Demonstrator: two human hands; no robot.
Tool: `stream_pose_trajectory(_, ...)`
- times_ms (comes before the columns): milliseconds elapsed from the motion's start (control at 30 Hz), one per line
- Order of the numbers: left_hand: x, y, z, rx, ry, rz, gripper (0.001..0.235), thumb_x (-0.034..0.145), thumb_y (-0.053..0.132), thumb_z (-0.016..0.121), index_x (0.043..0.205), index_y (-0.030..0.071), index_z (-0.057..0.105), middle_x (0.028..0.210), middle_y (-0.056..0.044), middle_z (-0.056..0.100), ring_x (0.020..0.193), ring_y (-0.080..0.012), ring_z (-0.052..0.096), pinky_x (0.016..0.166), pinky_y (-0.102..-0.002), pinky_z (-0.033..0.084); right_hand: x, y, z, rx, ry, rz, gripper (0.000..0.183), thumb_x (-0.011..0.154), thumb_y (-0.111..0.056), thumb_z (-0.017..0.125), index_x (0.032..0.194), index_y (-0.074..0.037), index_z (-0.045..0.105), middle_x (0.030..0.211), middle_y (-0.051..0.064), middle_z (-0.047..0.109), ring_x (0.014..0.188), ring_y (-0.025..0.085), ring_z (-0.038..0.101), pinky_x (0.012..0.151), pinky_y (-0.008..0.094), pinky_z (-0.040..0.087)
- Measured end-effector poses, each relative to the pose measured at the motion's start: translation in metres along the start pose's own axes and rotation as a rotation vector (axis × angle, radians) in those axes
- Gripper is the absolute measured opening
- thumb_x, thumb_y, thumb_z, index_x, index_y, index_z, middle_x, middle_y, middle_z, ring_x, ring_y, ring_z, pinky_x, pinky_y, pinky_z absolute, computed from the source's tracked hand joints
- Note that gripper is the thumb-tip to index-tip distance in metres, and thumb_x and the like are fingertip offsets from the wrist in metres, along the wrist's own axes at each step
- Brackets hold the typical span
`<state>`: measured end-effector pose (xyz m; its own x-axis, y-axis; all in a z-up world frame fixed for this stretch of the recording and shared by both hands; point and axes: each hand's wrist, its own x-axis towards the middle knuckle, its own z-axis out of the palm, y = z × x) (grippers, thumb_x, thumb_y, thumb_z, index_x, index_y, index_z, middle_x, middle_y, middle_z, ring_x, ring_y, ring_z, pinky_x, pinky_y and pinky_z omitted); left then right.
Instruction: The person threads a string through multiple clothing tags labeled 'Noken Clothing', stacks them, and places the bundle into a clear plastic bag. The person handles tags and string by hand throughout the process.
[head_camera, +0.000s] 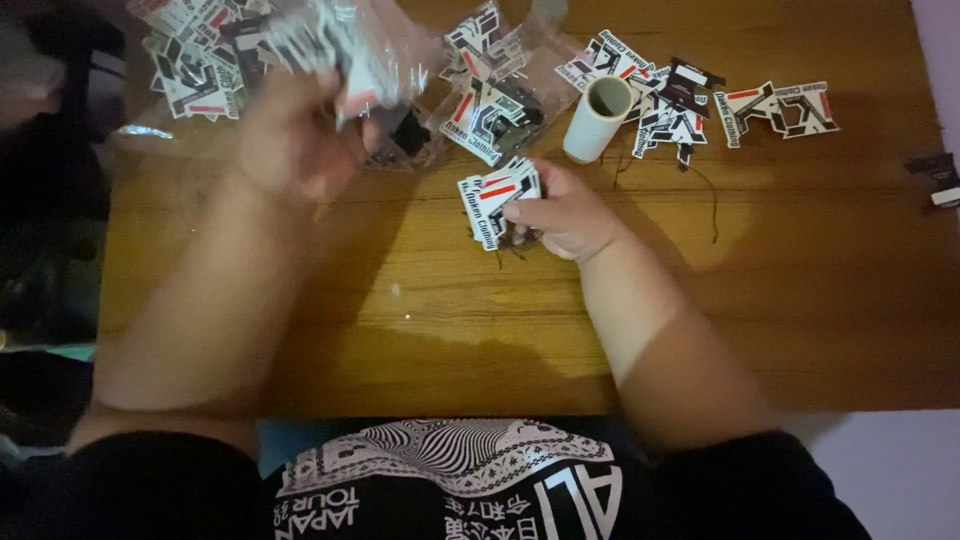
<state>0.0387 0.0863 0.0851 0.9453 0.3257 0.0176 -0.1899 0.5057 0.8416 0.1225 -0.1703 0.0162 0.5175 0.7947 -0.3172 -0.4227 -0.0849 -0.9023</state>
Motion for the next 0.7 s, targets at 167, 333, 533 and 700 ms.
stream_pose_trajectory(167,-0.067,-0.064,-0.007,-0.247,-0.081,-0.163,0.028,0.071,-0.001,0.058,0.098,0.003,0.055,0.084,-0.017,0.062,0.064,-0.0291,0.063,0.048,-0.037,0.055,-0.003,-0.010,0.014,0.433,-0.271,-0.374,0.038,0.061,-0.007,0.075,0.096,0.000,0.063,0.069,0.012,0.064,0.049,0.013,0.059,0.044,0.024,0.051)
stream_pose_trajectory(333,-0.072,-0.116,-0.025,-0.354,-0.161,-0.284,0.042,0.067,-0.009,0.058,0.107,0.002,0.051,0.090,-0.022,0.063,0.062,-0.0365,0.066,0.048,-0.043,0.059,-0.016,-0.017,0.023,0.436,-0.433,-0.330,0.029,0.062,-0.011,0.075,0.088,-0.003,0.064,0.078,0.014,0.064,0.056,0.017,0.060,0.047,0.026,0.049)
stream_pose_trajectory(533,-0.061,-0.116,-0.017,-0.247,-0.126,-0.254,0.051,0.070,-0.009,0.065,0.115,0.007,0.047,0.106,-0.016,0.061,0.078,-0.0329,0.067,0.057,-0.040,0.061,0.007,0.019,-0.009,0.280,-0.418,-0.280,0.029,0.066,-0.005,0.069,0.093,-0.001,0.061,0.072,0.017,0.065,0.050,0.018,0.059,0.043,0.025,0.049)
stream_pose_trajectory(700,-0.057,-0.108,-0.013,-0.290,-0.070,-0.173,0.041,0.071,-0.003,0.068,0.107,0.010,0.053,0.106,-0.016,0.063,0.081,-0.0322,0.067,0.059,-0.040,0.061,0.002,0.024,-0.003,0.213,-0.264,-0.308,0.035,0.062,0.001,0.074,0.094,0.001,0.062,0.071,0.012,0.064,0.052,0.014,0.059,0.042,0.023,0.050)
